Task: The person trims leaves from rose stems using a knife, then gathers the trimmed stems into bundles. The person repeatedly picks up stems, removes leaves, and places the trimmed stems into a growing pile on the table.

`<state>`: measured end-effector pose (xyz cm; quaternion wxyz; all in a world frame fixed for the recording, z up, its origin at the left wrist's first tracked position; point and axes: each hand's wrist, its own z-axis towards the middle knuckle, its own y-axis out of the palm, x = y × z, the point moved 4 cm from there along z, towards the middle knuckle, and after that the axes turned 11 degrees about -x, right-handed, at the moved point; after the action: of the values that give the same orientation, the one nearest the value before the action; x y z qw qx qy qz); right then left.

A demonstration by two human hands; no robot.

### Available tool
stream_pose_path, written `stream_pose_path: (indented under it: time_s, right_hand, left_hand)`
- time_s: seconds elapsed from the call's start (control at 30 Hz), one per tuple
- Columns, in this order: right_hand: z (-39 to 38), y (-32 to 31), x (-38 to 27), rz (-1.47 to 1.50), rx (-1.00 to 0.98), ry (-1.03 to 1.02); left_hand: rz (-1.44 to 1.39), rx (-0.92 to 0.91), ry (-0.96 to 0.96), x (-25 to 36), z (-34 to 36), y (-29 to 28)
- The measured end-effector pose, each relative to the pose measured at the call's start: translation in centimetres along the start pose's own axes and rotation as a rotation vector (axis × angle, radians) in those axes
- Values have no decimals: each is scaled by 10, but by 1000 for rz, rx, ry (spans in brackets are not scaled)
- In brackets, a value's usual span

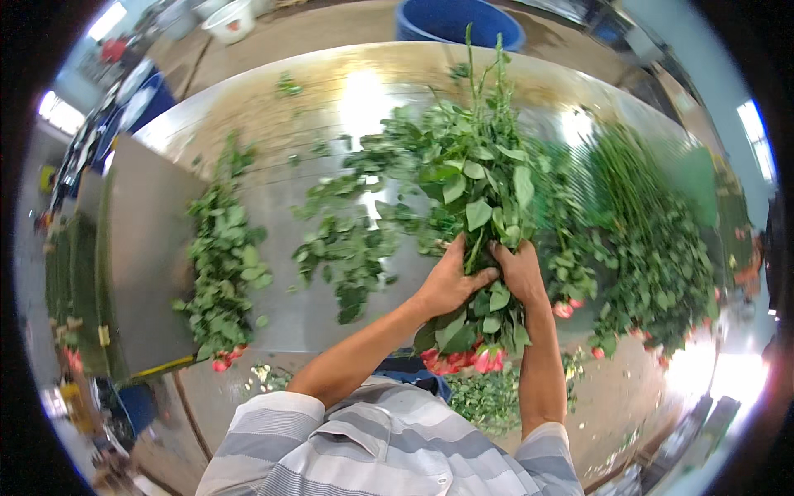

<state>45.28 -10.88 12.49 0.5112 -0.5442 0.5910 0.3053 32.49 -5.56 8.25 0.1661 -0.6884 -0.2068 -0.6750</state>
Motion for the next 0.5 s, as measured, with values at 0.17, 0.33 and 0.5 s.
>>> stream_pose_path:
  time_s: [0.17, 0.33, 0.5]
  right_hand:
    - [27, 121, 5, -147, -10, -164]
    - [45, 220, 22, -435, -29, 66]
    - [55, 250, 47, -497, -88, 99]
  left_hand:
    - [-103, 131, -100, 1, -87, -93]
    - [-2, 258, -641, -91, -150, -187]
    - [170, 279, -843, -98, -188, -230]
